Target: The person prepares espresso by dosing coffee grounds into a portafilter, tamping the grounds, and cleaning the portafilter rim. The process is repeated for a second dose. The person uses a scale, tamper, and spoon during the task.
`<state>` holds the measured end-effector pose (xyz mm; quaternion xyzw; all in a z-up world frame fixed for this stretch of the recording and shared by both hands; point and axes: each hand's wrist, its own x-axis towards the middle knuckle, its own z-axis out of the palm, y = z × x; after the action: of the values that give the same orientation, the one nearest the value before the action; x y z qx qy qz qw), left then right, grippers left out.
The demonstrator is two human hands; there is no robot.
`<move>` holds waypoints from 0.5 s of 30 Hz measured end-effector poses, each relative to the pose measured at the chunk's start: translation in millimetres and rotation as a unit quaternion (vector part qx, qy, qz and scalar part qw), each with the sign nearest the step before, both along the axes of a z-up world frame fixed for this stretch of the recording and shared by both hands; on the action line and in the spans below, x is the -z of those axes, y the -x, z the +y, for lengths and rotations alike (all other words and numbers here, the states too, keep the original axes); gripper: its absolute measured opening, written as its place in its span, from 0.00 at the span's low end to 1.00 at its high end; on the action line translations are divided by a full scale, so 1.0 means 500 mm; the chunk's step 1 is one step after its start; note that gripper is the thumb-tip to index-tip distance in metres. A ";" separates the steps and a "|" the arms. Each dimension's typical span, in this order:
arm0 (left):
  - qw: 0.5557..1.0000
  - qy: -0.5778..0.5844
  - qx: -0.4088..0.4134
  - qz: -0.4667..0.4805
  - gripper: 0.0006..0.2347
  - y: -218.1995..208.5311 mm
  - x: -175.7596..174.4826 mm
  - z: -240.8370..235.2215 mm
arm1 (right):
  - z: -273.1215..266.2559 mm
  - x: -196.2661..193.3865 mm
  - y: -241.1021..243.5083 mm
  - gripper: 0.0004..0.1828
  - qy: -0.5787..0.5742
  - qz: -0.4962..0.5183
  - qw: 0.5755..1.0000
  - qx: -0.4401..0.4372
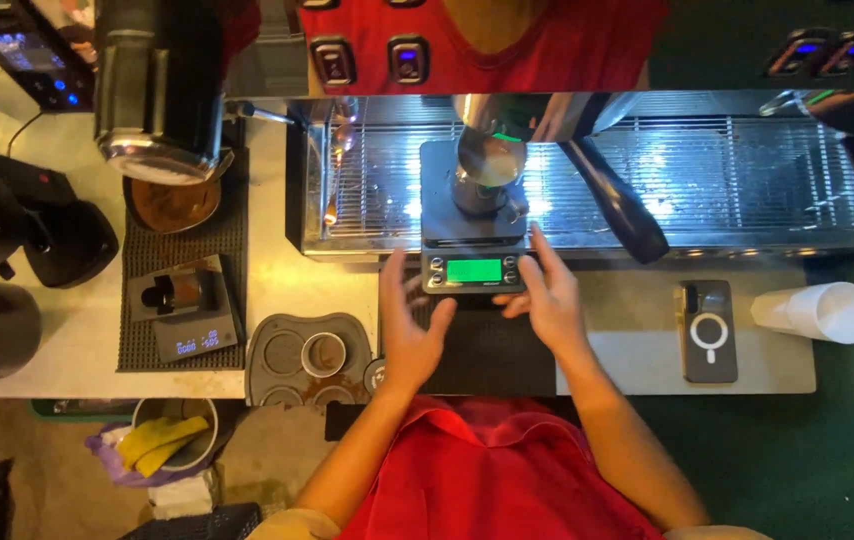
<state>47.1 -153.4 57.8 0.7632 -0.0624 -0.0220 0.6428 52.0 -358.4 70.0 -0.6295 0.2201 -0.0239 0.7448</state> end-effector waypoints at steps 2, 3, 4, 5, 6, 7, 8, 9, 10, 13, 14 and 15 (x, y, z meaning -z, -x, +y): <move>0.990 0.001 -0.126 -0.060 0.33 0.023 0.093 0.007 | -0.078 0.048 0.021 0.26 0.185 -0.117 0.973 0.077; 0.991 0.006 -0.118 -0.066 0.33 0.042 0.075 0.001 | -0.124 0.012 0.033 0.26 0.190 -0.122 0.970 0.085; 0.987 -0.017 -0.111 -0.113 0.20 0.053 0.056 -0.007 | -0.171 -0.027 0.039 0.21 0.300 -0.195 0.927 0.109; 0.981 -0.040 -0.105 -0.160 0.11 0.066 0.038 -0.016 | -0.219 -0.066 0.047 0.17 0.406 -0.263 0.865 0.133; 0.980 -0.034 -0.102 -0.169 0.11 0.072 0.057 -0.034 | -0.250 -0.131 0.035 0.17 0.410 -0.270 0.860 0.140; 0.990 -0.058 -0.037 -0.124 0.09 0.077 0.076 -0.052 | -0.279 -0.198 0.027 0.22 0.504 -0.349 0.779 0.132; 0.993 -0.086 0.022 -0.080 0.07 0.079 0.094 -0.068 | -0.305 -0.264 0.013 0.28 0.584 -0.423 0.682 0.119; 0.992 -0.083 0.020 -0.092 0.07 0.082 0.110 -0.084 | -0.337 -0.284 0.001 0.28 0.585 -0.432 0.675 0.124; 0.988 -0.111 0.067 -0.080 0.08 0.085 0.127 -0.099 | -0.368 -0.303 -0.013 0.31 0.610 -0.428 0.662 0.082; 0.977 -0.176 0.105 -0.051 0.10 0.090 0.166 -0.140 | -0.390 -0.375 -0.044 0.44 0.699 -0.389 0.599 0.024; 0.971 -0.215 0.102 -0.022 0.12 0.097 0.179 -0.149 | -0.383 -0.399 -0.049 0.43 0.759 -0.340 0.555 0.005; 0.972 -0.213 0.094 -0.026 0.12 0.088 0.181 -0.160 | -0.387 -0.393 -0.038 0.43 0.758 -0.349 0.551 0.004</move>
<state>3.1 -233.2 -32.8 0.8736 -0.1450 -0.0753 0.4583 71.2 -552.2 266.6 -0.9023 -0.1537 -0.4027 0.0098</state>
